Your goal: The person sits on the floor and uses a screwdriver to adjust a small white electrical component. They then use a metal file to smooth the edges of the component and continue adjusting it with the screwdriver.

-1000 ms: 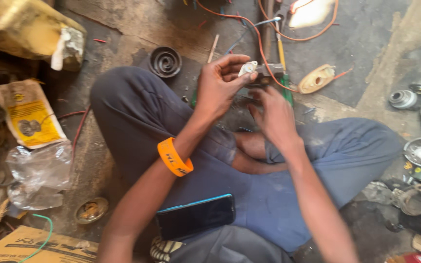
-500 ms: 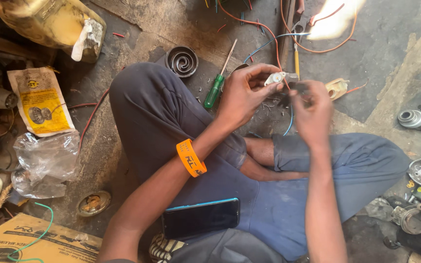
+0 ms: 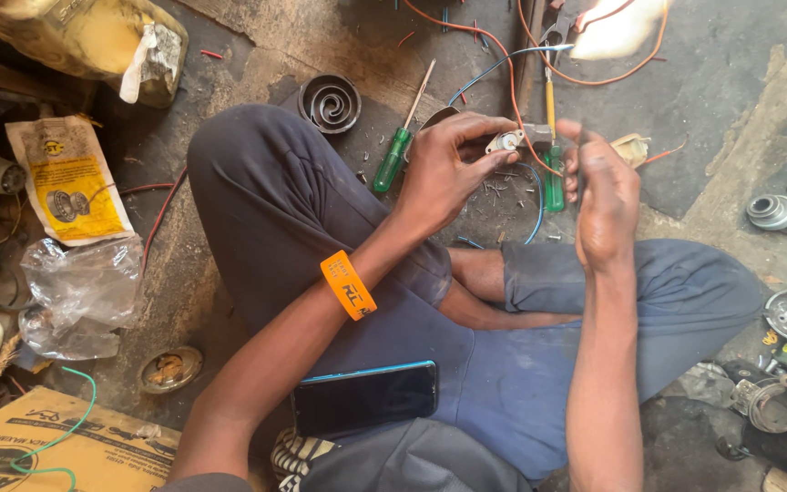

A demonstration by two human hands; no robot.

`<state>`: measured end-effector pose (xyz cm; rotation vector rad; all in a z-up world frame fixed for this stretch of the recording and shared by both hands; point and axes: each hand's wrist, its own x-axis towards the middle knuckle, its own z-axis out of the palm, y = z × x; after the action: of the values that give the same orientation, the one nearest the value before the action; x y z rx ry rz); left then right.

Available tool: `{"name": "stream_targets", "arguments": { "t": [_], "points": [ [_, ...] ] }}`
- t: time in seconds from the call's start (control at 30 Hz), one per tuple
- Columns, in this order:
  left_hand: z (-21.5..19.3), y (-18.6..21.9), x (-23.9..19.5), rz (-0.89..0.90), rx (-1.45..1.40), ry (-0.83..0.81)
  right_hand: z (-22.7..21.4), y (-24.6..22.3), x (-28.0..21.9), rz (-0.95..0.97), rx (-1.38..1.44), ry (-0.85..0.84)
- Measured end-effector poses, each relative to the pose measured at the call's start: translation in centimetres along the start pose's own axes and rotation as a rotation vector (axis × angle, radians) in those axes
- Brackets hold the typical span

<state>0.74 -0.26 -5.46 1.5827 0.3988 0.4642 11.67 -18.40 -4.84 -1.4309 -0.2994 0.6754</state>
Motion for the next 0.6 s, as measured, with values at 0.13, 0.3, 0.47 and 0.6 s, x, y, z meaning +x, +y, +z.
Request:
{"name": "stream_targets", "arguments": {
  "t": [0.13,0.3,0.47,0.6],
  "points": [
    [-0.1,-0.2,0.0,0.167,0.252,0.023,0.5,-0.2,-0.6,-0.102,-0.247,-0.015],
    [0.4,-0.8,-0.2,0.195,0.286,0.017,1.7,-1.2,-1.4,-0.250,-0.488,-0.022],
    [0.6,-1.0,-0.5,0.204,0.318,-0.012,2.6,-2.3,-1.6,-0.405,-0.777,-0.041],
    [0.7,-0.8,-0.7,0.265,0.439,-0.030,2.8,-2.6,-1.7,-0.407,-0.831,-0.050]
  ]
}}
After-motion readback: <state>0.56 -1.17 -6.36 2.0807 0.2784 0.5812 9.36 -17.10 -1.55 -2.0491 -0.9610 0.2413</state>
